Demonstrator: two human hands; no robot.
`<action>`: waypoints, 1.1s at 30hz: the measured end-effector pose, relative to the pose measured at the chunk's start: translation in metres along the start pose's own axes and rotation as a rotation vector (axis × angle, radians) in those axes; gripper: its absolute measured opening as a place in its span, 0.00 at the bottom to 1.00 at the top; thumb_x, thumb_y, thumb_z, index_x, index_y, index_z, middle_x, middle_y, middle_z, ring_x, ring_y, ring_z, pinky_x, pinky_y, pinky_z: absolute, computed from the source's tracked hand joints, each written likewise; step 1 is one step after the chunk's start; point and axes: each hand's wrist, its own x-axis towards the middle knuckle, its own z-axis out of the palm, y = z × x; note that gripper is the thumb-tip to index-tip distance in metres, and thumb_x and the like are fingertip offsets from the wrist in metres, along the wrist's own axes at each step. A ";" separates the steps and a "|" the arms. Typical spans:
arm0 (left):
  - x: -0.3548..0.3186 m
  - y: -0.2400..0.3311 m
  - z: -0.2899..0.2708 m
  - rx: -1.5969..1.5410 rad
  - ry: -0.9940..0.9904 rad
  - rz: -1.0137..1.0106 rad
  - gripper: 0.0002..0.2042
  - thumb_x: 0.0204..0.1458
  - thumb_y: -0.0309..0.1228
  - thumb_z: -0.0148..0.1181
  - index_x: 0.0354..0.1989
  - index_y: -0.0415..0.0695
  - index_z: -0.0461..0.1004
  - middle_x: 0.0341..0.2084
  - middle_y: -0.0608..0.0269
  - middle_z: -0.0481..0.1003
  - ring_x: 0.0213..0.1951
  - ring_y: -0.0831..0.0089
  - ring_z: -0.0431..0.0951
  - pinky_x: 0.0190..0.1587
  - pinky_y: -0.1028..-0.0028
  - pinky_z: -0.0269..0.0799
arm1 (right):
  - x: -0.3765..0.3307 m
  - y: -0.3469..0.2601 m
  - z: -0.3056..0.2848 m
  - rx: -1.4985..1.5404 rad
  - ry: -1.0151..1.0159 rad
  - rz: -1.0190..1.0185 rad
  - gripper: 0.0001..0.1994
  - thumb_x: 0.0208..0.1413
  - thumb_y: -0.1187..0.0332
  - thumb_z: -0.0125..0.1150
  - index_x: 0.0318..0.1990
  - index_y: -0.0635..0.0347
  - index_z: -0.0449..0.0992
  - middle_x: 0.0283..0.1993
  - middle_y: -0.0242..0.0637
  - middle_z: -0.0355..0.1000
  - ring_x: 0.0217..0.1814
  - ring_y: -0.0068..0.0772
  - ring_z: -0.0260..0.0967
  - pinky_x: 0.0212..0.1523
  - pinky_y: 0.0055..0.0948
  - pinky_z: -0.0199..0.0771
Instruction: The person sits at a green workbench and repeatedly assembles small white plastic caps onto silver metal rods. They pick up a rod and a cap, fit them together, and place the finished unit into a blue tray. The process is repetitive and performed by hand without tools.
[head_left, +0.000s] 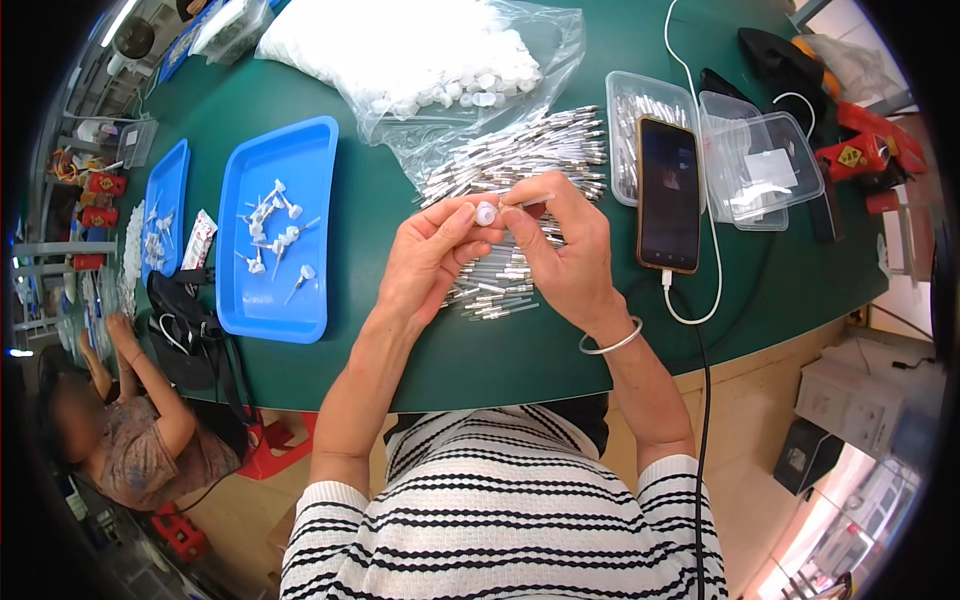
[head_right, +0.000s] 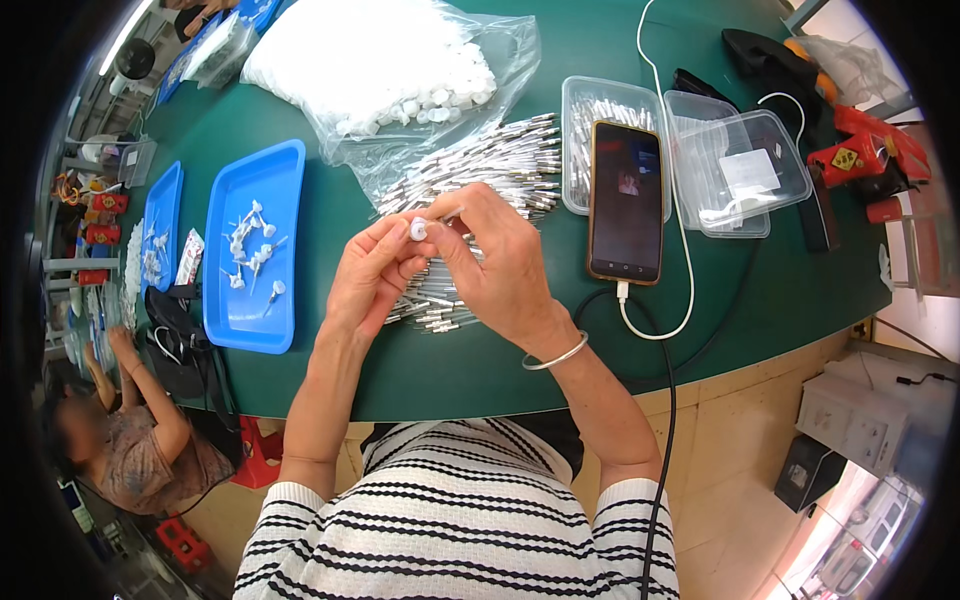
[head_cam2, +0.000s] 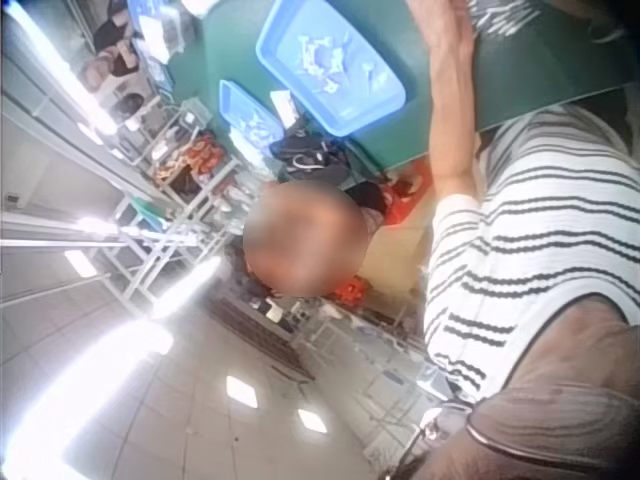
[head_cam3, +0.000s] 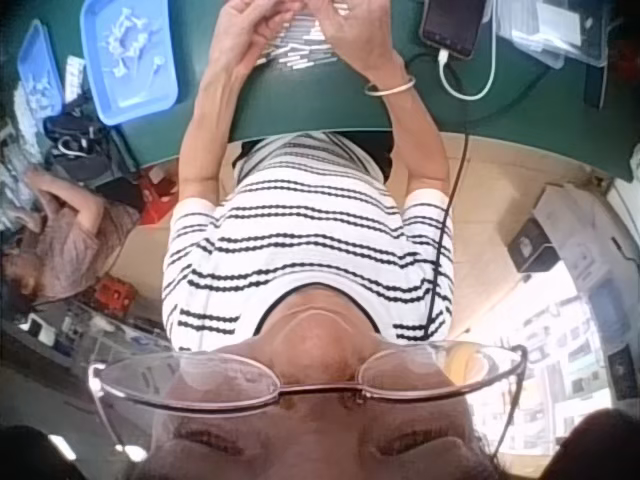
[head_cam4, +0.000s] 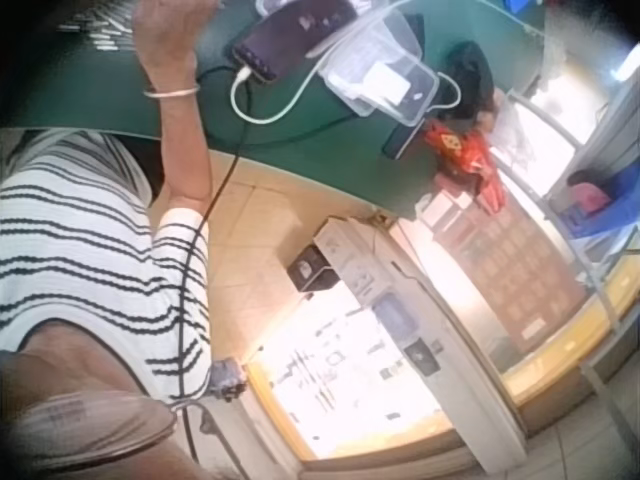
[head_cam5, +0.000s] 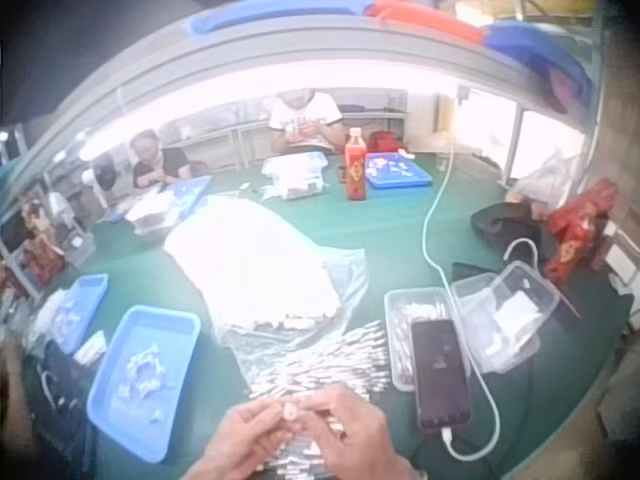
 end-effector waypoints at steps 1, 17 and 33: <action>0.000 0.000 0.000 0.001 0.000 0.001 0.14 0.59 0.30 0.53 0.49 0.33 0.72 0.37 0.55 0.78 0.36 0.75 0.79 0.39 0.82 0.77 | 0.000 0.001 0.000 0.006 0.003 -0.001 0.03 0.54 0.73 0.60 0.35 0.61 0.74 0.29 0.36 0.70 0.27 0.30 0.67 0.27 0.26 0.68; 0.001 -0.001 -0.003 -0.041 0.006 -0.028 0.14 0.59 0.31 0.53 0.48 0.33 0.72 0.37 0.56 0.78 0.36 0.75 0.79 0.39 0.81 0.77 | 0.002 0.002 -0.001 -0.079 -0.029 -0.086 0.04 0.50 0.76 0.60 0.34 0.60 0.73 0.32 0.36 0.71 0.34 0.38 0.69 0.34 0.32 0.69; 0.000 0.000 0.000 -0.011 0.014 -0.003 0.14 0.59 0.29 0.53 0.49 0.33 0.72 0.37 0.56 0.78 0.36 0.75 0.80 0.39 0.81 0.78 | 0.001 -0.001 -0.002 -0.031 -0.034 -0.031 0.06 0.49 0.79 0.59 0.35 0.61 0.74 0.33 0.37 0.71 0.34 0.38 0.69 0.34 0.32 0.69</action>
